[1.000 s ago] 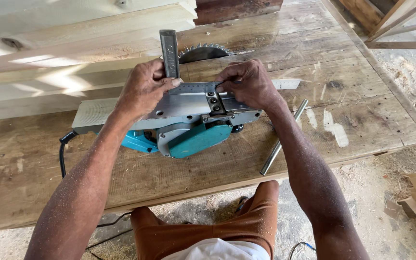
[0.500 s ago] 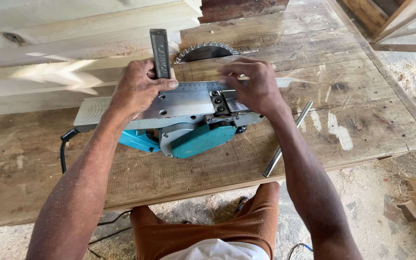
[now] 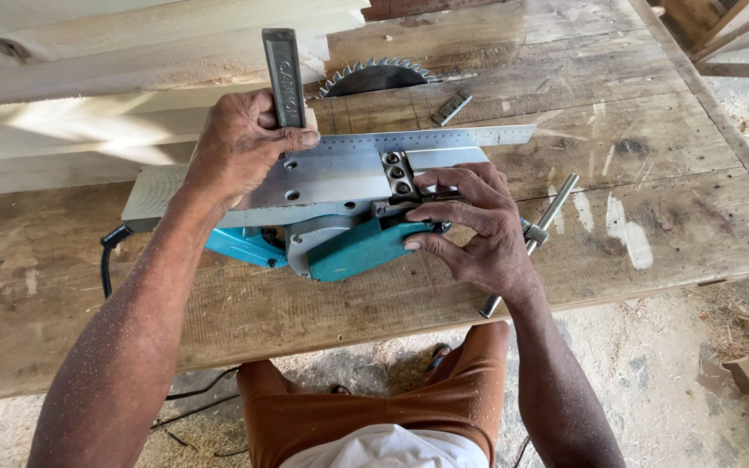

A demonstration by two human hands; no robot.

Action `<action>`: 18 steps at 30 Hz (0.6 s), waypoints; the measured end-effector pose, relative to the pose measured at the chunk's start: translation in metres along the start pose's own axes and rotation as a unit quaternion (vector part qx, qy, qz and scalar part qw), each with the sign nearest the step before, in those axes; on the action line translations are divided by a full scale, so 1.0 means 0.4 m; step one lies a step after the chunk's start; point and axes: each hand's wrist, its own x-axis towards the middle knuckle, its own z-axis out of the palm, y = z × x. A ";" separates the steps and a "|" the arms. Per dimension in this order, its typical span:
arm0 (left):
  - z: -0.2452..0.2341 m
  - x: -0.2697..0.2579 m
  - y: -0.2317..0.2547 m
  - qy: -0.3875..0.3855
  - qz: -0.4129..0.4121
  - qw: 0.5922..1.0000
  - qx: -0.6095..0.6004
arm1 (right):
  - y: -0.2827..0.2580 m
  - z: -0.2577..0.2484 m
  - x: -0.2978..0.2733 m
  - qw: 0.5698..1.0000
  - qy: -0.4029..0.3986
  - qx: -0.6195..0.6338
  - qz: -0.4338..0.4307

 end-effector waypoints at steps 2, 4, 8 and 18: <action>0.000 0.002 0.001 0.002 -0.018 1.000 0.000 | -0.006 -0.002 0.010 1.000 -0.001 -0.002 0.005; 0.000 0.003 0.003 0.002 -0.020 1.000 0.005 | -0.009 -0.004 0.016 1.000 -0.002 0.003 0.010; 0.000 0.004 0.009 -0.001 -0.012 1.000 0.012 | -0.015 0.001 0.015 1.000 -0.007 0.008 0.005; 0.005 0.009 0.028 0.004 -0.074 0.996 0.047 | -0.020 0.005 0.024 1.000 -0.026 0.004 0.017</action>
